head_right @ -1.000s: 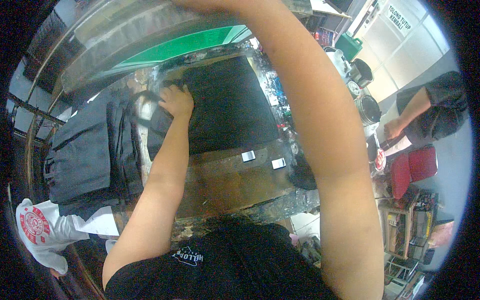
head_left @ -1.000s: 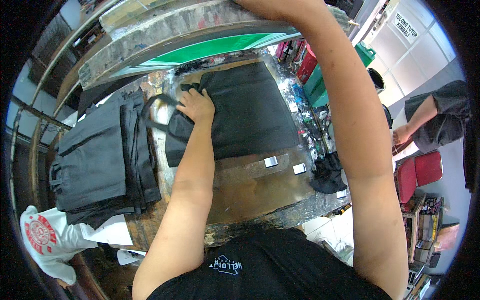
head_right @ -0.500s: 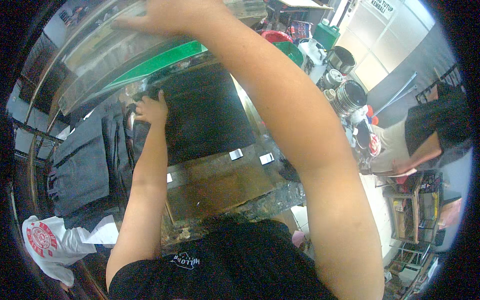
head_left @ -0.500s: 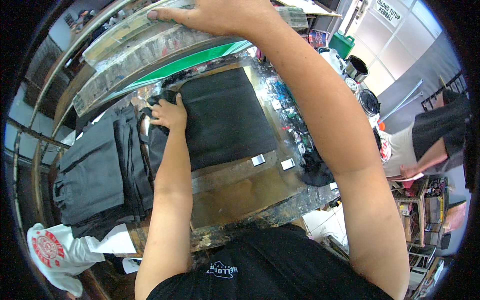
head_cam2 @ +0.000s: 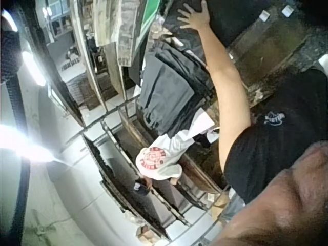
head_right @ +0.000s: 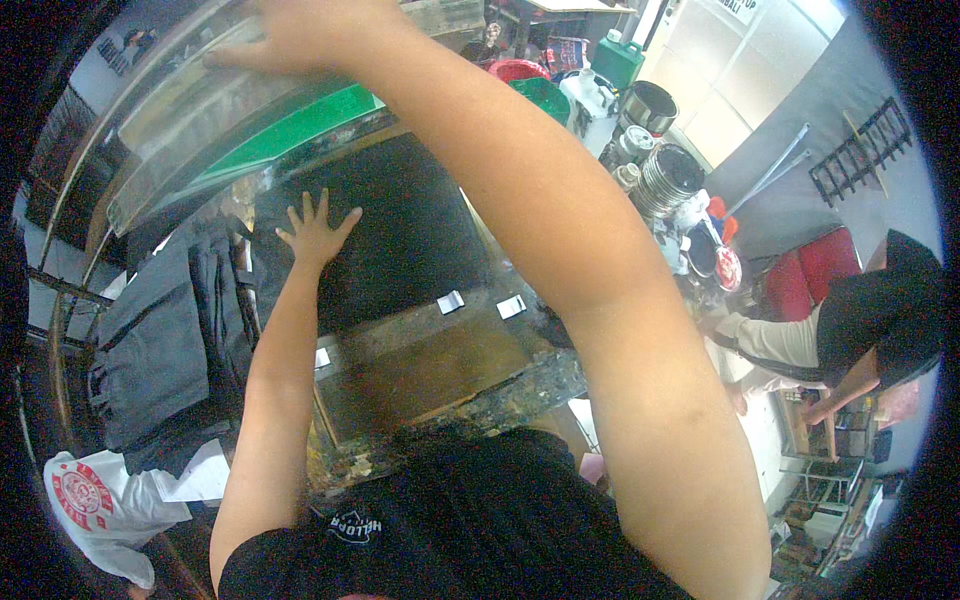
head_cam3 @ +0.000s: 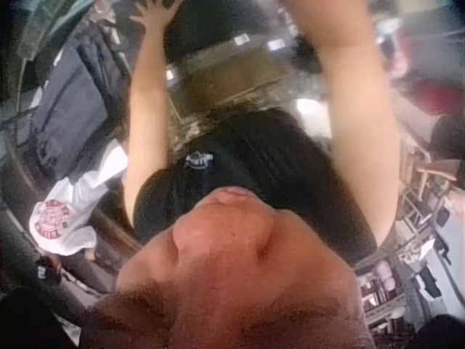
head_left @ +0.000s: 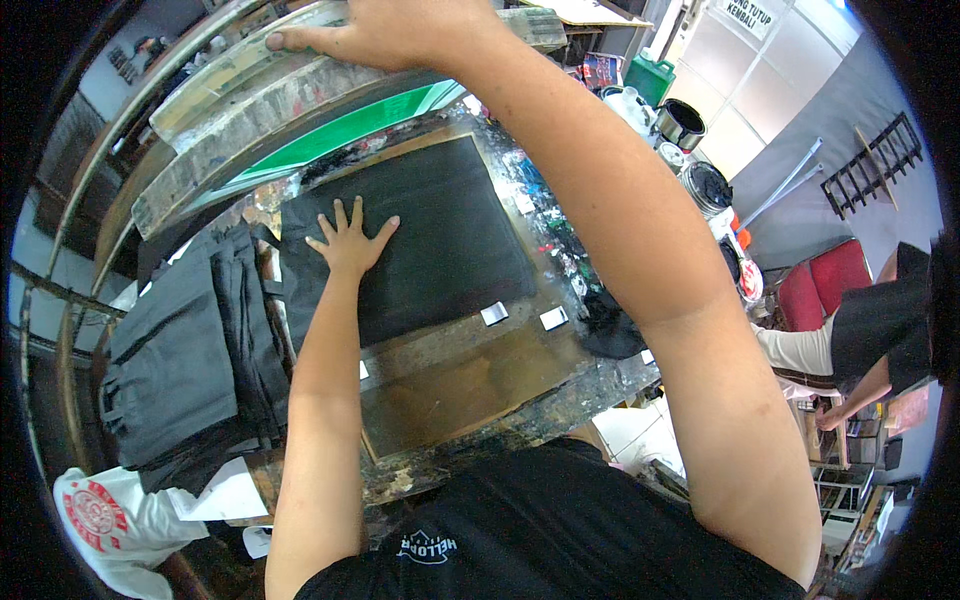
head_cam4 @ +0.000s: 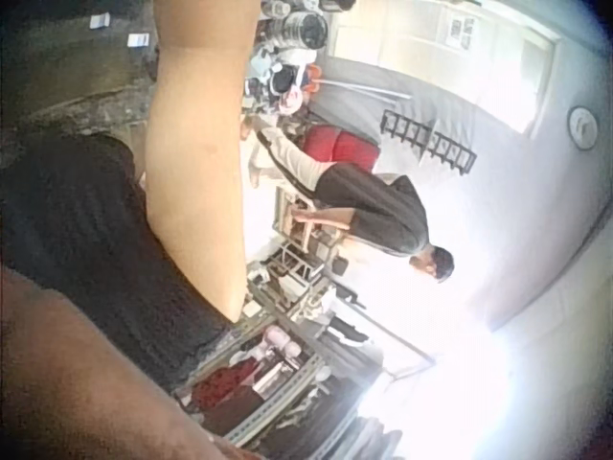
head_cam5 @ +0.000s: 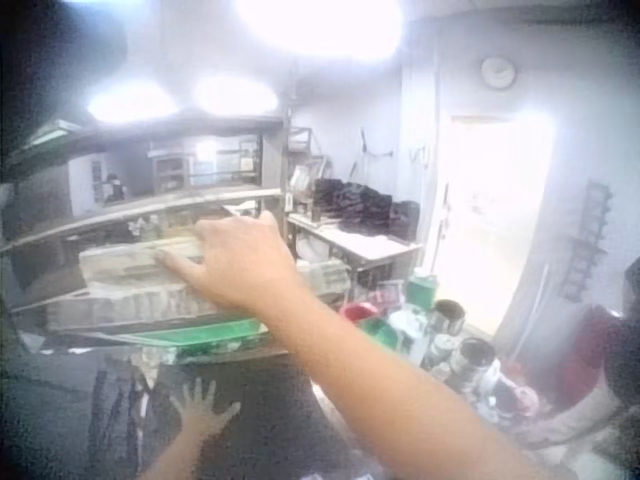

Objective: The person performs screen printing on black tote bags by placing a bag on the printing board, lowering the screen, applying green ink across the screen using a squeegee, and then lifting the screen while another person takes the printed bag.

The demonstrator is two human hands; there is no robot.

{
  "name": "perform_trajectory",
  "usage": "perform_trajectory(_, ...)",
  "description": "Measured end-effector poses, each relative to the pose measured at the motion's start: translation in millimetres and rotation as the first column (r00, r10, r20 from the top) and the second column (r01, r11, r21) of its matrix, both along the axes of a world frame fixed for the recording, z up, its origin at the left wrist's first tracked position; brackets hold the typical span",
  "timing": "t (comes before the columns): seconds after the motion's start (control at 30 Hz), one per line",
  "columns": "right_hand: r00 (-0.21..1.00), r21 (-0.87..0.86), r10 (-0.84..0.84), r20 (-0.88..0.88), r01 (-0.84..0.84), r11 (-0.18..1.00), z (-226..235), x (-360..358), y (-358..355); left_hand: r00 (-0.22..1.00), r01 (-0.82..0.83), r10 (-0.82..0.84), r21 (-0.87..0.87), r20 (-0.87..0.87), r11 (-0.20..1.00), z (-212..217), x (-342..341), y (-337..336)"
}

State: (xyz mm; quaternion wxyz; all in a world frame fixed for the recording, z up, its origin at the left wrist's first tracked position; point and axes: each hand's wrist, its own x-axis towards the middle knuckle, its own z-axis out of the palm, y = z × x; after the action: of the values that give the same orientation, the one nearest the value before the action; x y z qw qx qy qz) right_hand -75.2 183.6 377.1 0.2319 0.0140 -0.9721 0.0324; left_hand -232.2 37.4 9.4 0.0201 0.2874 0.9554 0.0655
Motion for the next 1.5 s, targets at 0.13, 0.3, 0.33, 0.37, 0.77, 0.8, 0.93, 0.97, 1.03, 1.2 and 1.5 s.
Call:
perform_trajectory(0.13,0.999,0.010,0.013,0.043,-0.013,1.000,7,9,-1,0.994,-0.040,0.047,0.069,-0.098,0.997,1,8,10)
perform_trajectory(0.3,0.993,0.017,0.027,-0.114,-0.025,1.000,-11,-1,8,0.916,0.401,-0.400,0.029,-0.017,0.916,17,100,-17)
perform_trajectory(0.33,0.993,0.015,0.031,-0.117,-0.029,0.999,-11,-4,7,0.928,0.371,-0.369,0.018,-0.051,0.929,8,111,-27)
perform_trajectory(0.37,0.992,0.020,0.027,-0.122,-0.025,1.000,-10,-6,8,0.934,0.348,-0.345,0.013,-0.090,0.938,0,120,-29)
perform_trajectory(0.77,0.996,-0.055,-0.084,0.002,0.084,0.995,0,2,-1,0.958,0.272,-0.266,0.054,-0.104,0.961,-14,147,-13)
perform_trajectory(0.8,0.990,-0.018,-0.066,-0.122,0.064,0.998,-15,-12,5,0.959,0.272,-0.264,0.067,-0.106,0.960,-15,147,-14)
perform_trajectory(0.93,0.991,0.008,-0.125,0.044,0.125,0.992,-4,-8,-4,0.956,0.266,-0.244,0.134,-0.161,0.955,-15,159,-23)
perform_trajectory(0.97,0.983,0.028,-0.160,-0.085,0.163,0.986,-13,-11,-4,0.949,0.282,-0.256,0.134,-0.185,0.950,-15,162,-26)
perform_trajectory(1.03,0.968,0.044,-0.197,-0.154,0.206,0.978,-17,-20,1,0.962,0.228,-0.208,0.101,-0.174,0.968,-9,179,-33)
perform_trajectory(1.2,0.965,0.077,-0.178,-0.194,0.196,0.978,-14,-23,3,0.966,0.225,-0.193,0.187,-0.174,0.956,-27,179,-35)
perform_trajectory(1.5,0.972,0.030,-0.140,-0.191,0.149,0.988,-17,-21,-4,0.982,0.162,-0.130,0.256,-0.138,0.953,-2,173,-44)
